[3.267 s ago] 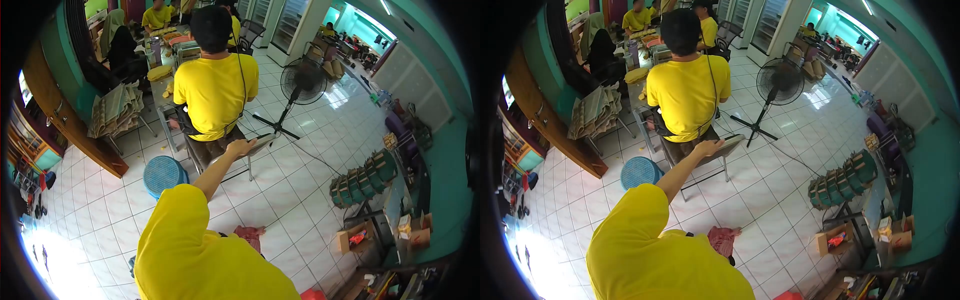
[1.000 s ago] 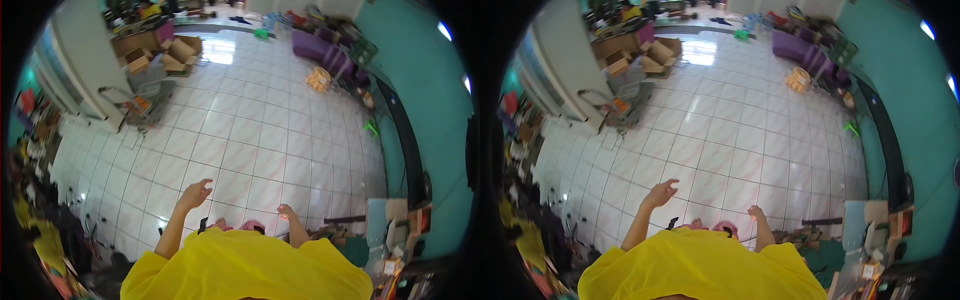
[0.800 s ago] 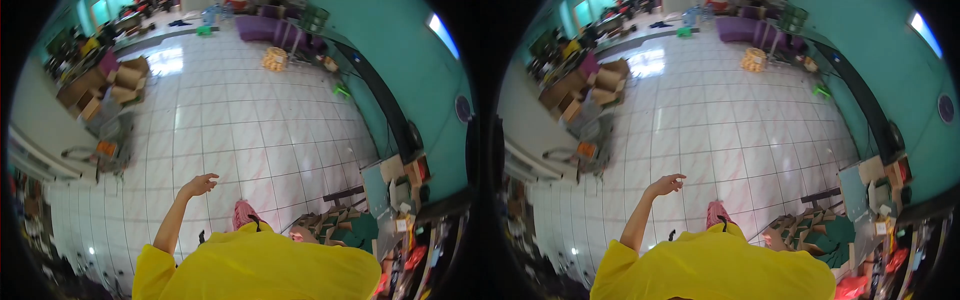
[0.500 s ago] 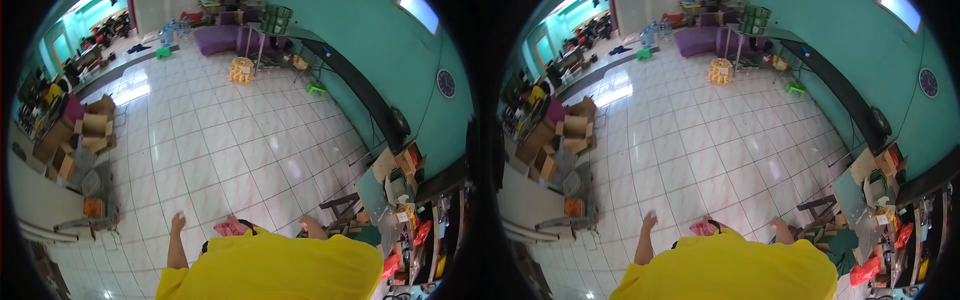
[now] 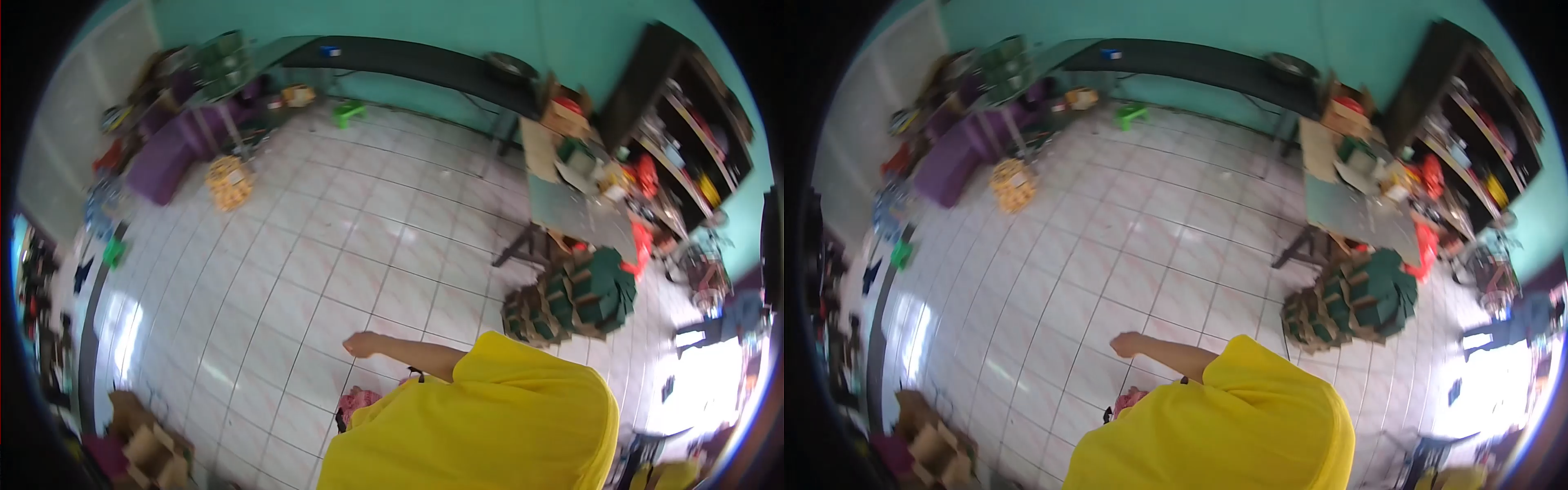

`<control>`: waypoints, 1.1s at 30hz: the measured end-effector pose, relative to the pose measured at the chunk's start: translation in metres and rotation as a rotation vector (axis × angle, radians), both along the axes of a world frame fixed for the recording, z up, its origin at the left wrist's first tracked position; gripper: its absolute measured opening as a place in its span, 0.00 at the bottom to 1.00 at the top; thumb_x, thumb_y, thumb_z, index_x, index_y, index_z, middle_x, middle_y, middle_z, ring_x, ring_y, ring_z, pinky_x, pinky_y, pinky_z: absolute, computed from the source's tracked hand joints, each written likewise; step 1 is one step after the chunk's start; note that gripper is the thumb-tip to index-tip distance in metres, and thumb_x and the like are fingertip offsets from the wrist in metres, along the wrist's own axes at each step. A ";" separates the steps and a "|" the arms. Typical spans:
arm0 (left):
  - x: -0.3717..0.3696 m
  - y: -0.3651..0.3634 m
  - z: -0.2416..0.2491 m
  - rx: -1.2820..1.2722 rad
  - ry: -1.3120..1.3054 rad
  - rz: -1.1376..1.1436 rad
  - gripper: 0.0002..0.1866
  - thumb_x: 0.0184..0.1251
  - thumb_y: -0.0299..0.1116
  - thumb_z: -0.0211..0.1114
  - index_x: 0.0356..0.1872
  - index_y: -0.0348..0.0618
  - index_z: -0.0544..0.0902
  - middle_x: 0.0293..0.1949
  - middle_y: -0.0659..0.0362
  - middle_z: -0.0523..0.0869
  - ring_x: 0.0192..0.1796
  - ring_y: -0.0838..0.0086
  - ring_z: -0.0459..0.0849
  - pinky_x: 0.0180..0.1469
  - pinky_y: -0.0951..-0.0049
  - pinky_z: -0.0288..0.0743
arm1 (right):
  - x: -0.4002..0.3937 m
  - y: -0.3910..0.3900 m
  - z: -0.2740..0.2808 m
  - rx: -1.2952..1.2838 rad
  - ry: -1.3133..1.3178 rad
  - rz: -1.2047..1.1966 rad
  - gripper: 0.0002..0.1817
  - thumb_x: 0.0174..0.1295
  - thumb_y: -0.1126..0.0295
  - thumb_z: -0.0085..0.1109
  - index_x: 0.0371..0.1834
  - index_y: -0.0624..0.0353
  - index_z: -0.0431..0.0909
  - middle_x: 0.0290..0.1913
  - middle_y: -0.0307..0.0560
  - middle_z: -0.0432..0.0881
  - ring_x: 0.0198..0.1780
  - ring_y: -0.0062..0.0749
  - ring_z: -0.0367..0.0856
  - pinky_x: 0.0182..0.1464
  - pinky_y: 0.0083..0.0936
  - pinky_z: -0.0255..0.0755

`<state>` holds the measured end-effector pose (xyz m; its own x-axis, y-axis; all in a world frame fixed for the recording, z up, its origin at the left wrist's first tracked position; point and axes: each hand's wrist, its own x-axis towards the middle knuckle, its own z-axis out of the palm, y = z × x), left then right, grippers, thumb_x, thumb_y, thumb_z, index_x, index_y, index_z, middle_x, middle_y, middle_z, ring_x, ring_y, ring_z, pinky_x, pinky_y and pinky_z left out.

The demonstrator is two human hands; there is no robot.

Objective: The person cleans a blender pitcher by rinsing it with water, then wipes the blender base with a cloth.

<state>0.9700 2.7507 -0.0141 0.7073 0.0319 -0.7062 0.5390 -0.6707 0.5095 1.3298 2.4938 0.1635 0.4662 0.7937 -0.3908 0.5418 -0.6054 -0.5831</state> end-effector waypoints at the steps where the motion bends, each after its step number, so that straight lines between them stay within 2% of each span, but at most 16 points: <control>1: 0.029 0.038 -0.015 0.055 -0.151 -0.246 0.11 0.46 0.39 0.58 0.31 0.48 0.80 0.30 0.57 0.81 0.34 0.66 0.78 0.35 0.66 0.72 | -0.003 -0.013 -0.008 -0.089 -0.011 0.030 0.09 0.50 0.67 0.41 0.30 0.57 0.71 0.31 0.52 0.76 0.37 0.45 0.74 0.36 0.38 0.67; 3: 0.104 0.103 -0.026 0.239 -0.647 -0.785 0.12 0.45 0.39 0.59 0.32 0.49 0.80 0.31 0.58 0.81 0.36 0.65 0.79 0.37 0.66 0.73 | -0.007 -0.054 -0.034 -0.271 0.055 -0.034 0.10 0.48 0.67 0.43 0.31 0.57 0.72 0.33 0.52 0.77 0.37 0.45 0.75 0.37 0.38 0.68; 4: 0.154 0.132 -0.016 0.146 -0.558 -0.530 0.10 0.46 0.41 0.59 0.28 0.49 0.80 0.29 0.59 0.81 0.33 0.66 0.79 0.35 0.67 0.73 | -0.008 -0.084 -0.045 -0.318 0.075 -0.137 0.11 0.47 0.67 0.45 0.31 0.58 0.73 0.34 0.52 0.77 0.38 0.45 0.75 0.38 0.38 0.69; 7: 0.314 0.195 0.038 0.468 -0.423 -0.660 0.13 0.51 0.45 0.57 0.24 0.48 0.81 0.27 0.58 0.80 0.34 0.66 0.78 0.33 0.64 0.73 | -0.023 -0.185 -0.008 -0.458 0.169 -0.413 0.13 0.42 0.69 0.49 0.31 0.62 0.76 0.37 0.54 0.77 0.40 0.45 0.76 0.40 0.36 0.70; 8: 0.364 0.170 0.093 0.695 -0.204 -0.518 0.15 0.51 0.47 0.57 0.22 0.45 0.81 0.29 0.55 0.80 0.33 0.63 0.78 0.34 0.62 0.72 | -0.033 -0.225 -0.044 -0.563 0.163 -0.562 0.13 0.42 0.69 0.49 0.32 0.62 0.76 0.38 0.54 0.77 0.41 0.43 0.76 0.40 0.36 0.70; 10: 0.435 0.147 0.138 0.828 -0.442 -0.606 0.20 0.51 0.47 0.57 0.18 0.38 0.78 0.27 0.51 0.80 0.30 0.61 0.78 0.32 0.61 0.72 | -0.042 -0.288 -0.038 -0.704 0.215 -0.716 0.15 0.45 0.69 0.47 0.37 0.60 0.75 0.41 0.52 0.76 0.45 0.42 0.74 0.44 0.36 0.69; 11: 0.461 0.127 0.160 0.568 -0.549 -0.307 0.20 0.53 0.46 0.55 0.14 0.39 0.78 0.19 0.52 0.79 0.24 0.62 0.78 0.29 0.66 0.71 | -0.043 -0.311 -0.022 -0.759 0.210 -0.779 0.17 0.46 0.69 0.47 0.41 0.59 0.73 0.44 0.52 0.75 0.47 0.42 0.73 0.45 0.38 0.68; 13: 0.496 0.080 0.163 0.366 -0.604 -0.155 0.21 0.56 0.45 0.52 0.12 0.39 0.77 0.14 0.55 0.77 0.19 0.65 0.76 0.27 0.67 0.69 | -0.032 -0.359 -0.019 -0.816 0.438 -0.838 0.19 0.48 0.68 0.47 0.46 0.58 0.71 0.50 0.51 0.71 0.51 0.42 0.70 0.47 0.38 0.67; 16: 0.537 -0.017 0.130 0.092 -0.519 0.050 0.26 0.59 0.48 0.48 0.10 0.39 0.77 0.10 0.57 0.76 0.15 0.70 0.74 0.25 0.69 0.69 | -0.015 -0.401 -0.002 -0.752 0.339 -0.957 0.17 0.47 0.68 0.48 0.43 0.58 0.73 0.48 0.51 0.73 0.50 0.42 0.71 0.46 0.36 0.69; 18: 0.540 -0.078 0.070 -0.061 -0.481 -0.278 0.29 0.61 0.50 0.43 0.12 0.39 0.79 0.13 0.58 0.79 0.15 0.73 0.75 0.26 0.72 0.70 | 0.006 -0.430 -0.037 -0.640 0.311 -0.963 0.16 0.46 0.68 0.48 0.39 0.59 0.75 0.44 0.53 0.75 0.45 0.45 0.74 0.43 0.35 0.70; 19: 0.535 -0.125 0.076 -0.240 -0.040 -0.014 0.30 0.61 0.52 0.41 0.14 0.40 0.81 0.16 0.60 0.81 0.16 0.75 0.74 0.25 0.74 0.70 | 0.023 -0.422 0.015 -0.608 0.284 -1.050 0.15 0.49 0.69 0.45 0.40 0.59 0.75 0.45 0.50 0.75 0.48 0.41 0.73 0.46 0.32 0.69; 20: 0.538 -0.154 0.059 -0.059 -0.096 -0.612 0.32 0.62 0.55 0.37 0.19 0.40 0.82 0.16 0.61 0.80 0.16 0.77 0.74 0.26 0.77 0.71 | 0.033 -0.434 -0.005 -0.536 0.189 -1.095 0.14 0.48 0.68 0.45 0.37 0.57 0.75 0.43 0.50 0.76 0.45 0.43 0.74 0.44 0.34 0.69; 21: 0.537 -0.192 0.073 -0.289 0.272 -0.335 0.33 0.61 0.57 0.35 0.24 0.41 0.83 0.16 0.60 0.80 0.19 0.77 0.75 0.26 0.77 0.71 | 0.036 -0.443 -0.023 -0.469 0.101 -1.131 0.12 0.48 0.68 0.46 0.35 0.56 0.75 0.40 0.51 0.76 0.42 0.44 0.75 0.42 0.35 0.70; 23: 0.546 -0.245 0.058 -0.247 0.361 -0.324 0.33 0.60 0.58 0.32 0.35 0.44 0.80 0.27 0.56 0.78 0.26 0.76 0.76 0.24 0.76 0.69 | 0.054 -0.447 -0.001 -0.419 0.195 -1.199 0.11 0.49 0.67 0.45 0.34 0.54 0.75 0.38 0.50 0.77 0.41 0.44 0.75 0.41 0.35 0.70; 26: 0.585 -0.331 0.119 -0.183 0.212 -0.317 0.30 0.60 0.58 0.34 0.42 0.46 0.77 0.32 0.54 0.77 0.26 0.75 0.76 0.23 0.77 0.67 | 0.075 -0.461 -0.006 -0.310 0.253 -1.298 0.10 0.49 0.67 0.45 0.34 0.52 0.74 0.37 0.49 0.77 0.41 0.43 0.74 0.41 0.34 0.69; 33: 0.748 -0.406 0.112 -0.095 0.182 -0.631 0.23 0.58 0.51 0.43 0.41 0.46 0.77 0.31 0.57 0.78 0.28 0.74 0.77 0.26 0.75 0.68 | 0.076 -0.498 -0.045 -0.226 0.378 -1.671 0.11 0.50 0.65 0.45 0.34 0.55 0.73 0.32 0.52 0.77 0.33 0.41 0.77 0.33 0.32 0.71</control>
<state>1.7175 2.3448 0.0983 0.4393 -0.4179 -0.7952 0.1399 -0.8426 0.5201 1.4054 1.9954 0.1187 0.5262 -0.4957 -0.6909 -0.8437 -0.4062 -0.3510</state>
